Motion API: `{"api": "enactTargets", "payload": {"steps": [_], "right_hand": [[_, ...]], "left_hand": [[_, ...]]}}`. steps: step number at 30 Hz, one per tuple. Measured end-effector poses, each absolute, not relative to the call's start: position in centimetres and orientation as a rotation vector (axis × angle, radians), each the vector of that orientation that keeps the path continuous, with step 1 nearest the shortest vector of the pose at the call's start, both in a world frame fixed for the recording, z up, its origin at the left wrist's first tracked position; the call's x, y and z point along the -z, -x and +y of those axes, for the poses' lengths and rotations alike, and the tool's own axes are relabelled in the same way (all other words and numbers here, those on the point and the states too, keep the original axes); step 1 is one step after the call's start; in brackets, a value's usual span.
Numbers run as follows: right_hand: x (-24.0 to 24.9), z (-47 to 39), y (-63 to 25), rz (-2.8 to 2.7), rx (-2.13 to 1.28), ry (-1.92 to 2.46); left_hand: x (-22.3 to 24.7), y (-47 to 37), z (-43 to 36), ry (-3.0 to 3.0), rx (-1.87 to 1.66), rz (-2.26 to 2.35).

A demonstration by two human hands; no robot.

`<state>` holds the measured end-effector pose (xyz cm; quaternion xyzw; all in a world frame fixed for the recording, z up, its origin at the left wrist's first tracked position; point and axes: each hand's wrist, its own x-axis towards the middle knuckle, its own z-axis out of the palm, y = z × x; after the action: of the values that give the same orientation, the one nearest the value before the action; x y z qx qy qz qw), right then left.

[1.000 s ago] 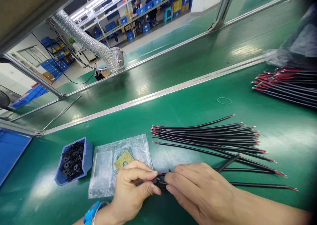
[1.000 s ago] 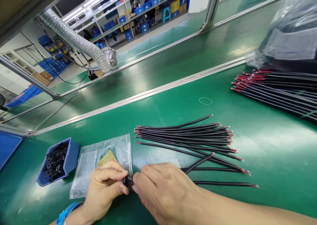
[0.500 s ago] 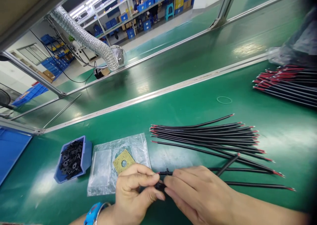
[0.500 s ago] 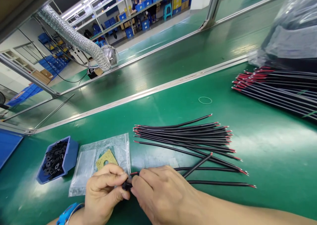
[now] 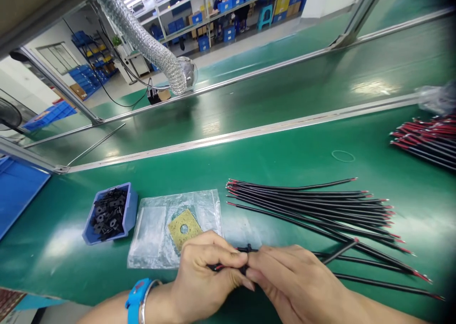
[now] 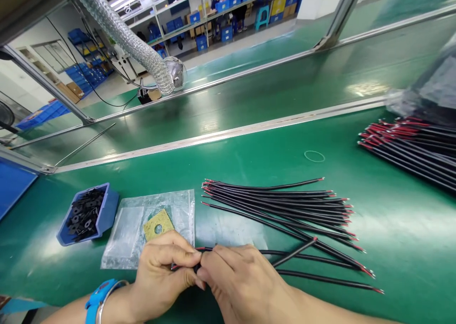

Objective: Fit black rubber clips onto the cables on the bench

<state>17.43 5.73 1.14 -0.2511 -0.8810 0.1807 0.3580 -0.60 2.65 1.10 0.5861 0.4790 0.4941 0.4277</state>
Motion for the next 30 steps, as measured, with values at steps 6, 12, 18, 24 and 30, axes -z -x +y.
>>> {"api": "enactTargets", "payload": {"steps": [6, 12, 18, 24, 30], "right_hand": [[-1.0, 6.8, -17.8, -2.365, -0.456, 0.675], [-0.9, 6.7, -18.0, -2.418, -0.533, 0.667], [-0.8, 6.3, -17.6, -2.371, -0.603, 0.655], [-0.3, 8.1, -18.7, -2.478, -0.491, 0.776], [1.1, 9.2, -19.4, -2.686, -0.389, 0.994]], "left_hand": [[-1.1, 0.7, 3.2, -1.457, -1.187, 1.341], [-1.0, 0.7, 3.2, -1.508, -1.179, 1.310], [-0.5, 0.2, 2.9, -1.624, -1.258, 1.315], [-2.9, 2.6, 5.1, -1.836, -1.081, 1.316], [-7.4, 12.9, 6.7, -1.836, -1.212, 2.204]]}}
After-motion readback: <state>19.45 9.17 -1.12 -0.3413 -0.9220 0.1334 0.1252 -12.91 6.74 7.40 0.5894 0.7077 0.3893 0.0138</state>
